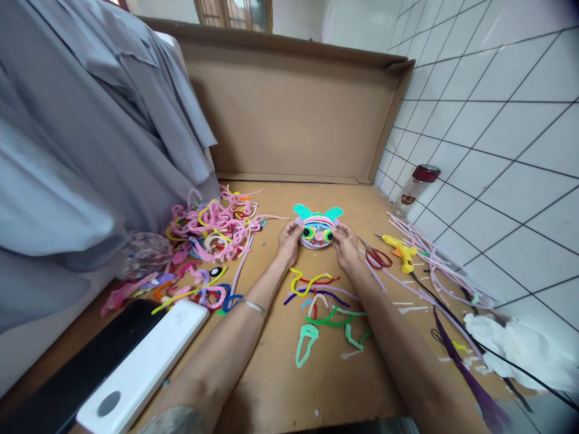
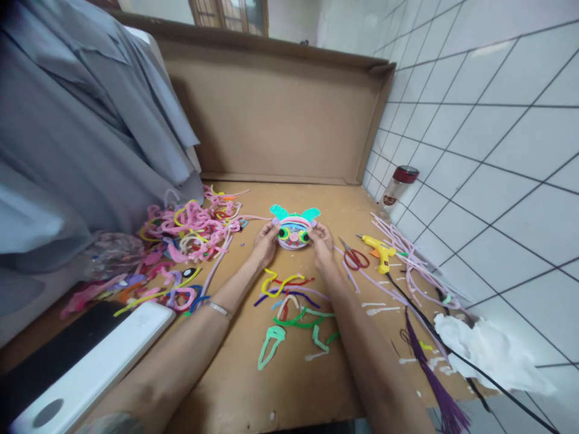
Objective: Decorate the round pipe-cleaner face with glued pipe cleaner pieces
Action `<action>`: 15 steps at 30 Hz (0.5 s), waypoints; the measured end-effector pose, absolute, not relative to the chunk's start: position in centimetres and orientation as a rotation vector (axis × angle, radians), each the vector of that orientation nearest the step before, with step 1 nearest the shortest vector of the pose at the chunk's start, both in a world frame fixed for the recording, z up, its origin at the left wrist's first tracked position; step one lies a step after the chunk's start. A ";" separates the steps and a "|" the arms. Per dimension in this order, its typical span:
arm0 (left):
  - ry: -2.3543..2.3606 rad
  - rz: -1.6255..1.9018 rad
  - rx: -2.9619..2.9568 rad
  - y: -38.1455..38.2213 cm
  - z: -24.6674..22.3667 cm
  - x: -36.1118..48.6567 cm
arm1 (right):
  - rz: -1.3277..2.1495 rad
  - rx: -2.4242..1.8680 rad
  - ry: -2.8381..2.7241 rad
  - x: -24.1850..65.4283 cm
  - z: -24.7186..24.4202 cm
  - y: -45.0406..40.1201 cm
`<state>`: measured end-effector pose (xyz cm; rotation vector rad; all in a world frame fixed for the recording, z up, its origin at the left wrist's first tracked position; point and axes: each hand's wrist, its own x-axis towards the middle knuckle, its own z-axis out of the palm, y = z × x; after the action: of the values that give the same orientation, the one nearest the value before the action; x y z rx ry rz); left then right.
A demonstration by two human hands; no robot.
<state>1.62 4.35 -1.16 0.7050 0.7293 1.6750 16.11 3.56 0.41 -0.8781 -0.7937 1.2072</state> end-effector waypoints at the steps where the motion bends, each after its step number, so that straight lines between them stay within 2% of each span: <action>1: 0.731 1.678 0.695 4.4 -1.3 1.7 | 1.202 -0.871 -0.782 16.1 0.4 3.6; 15: 0.687 1.765 0.667 4.0 -1.6 2.2 | 1.046 -0.913 -0.826 17.5 -0.1 4.2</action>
<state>2.16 4.00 -1.59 0.6675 0.6869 1.7648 17.45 4.22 -0.15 -0.9129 -0.8260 1.0463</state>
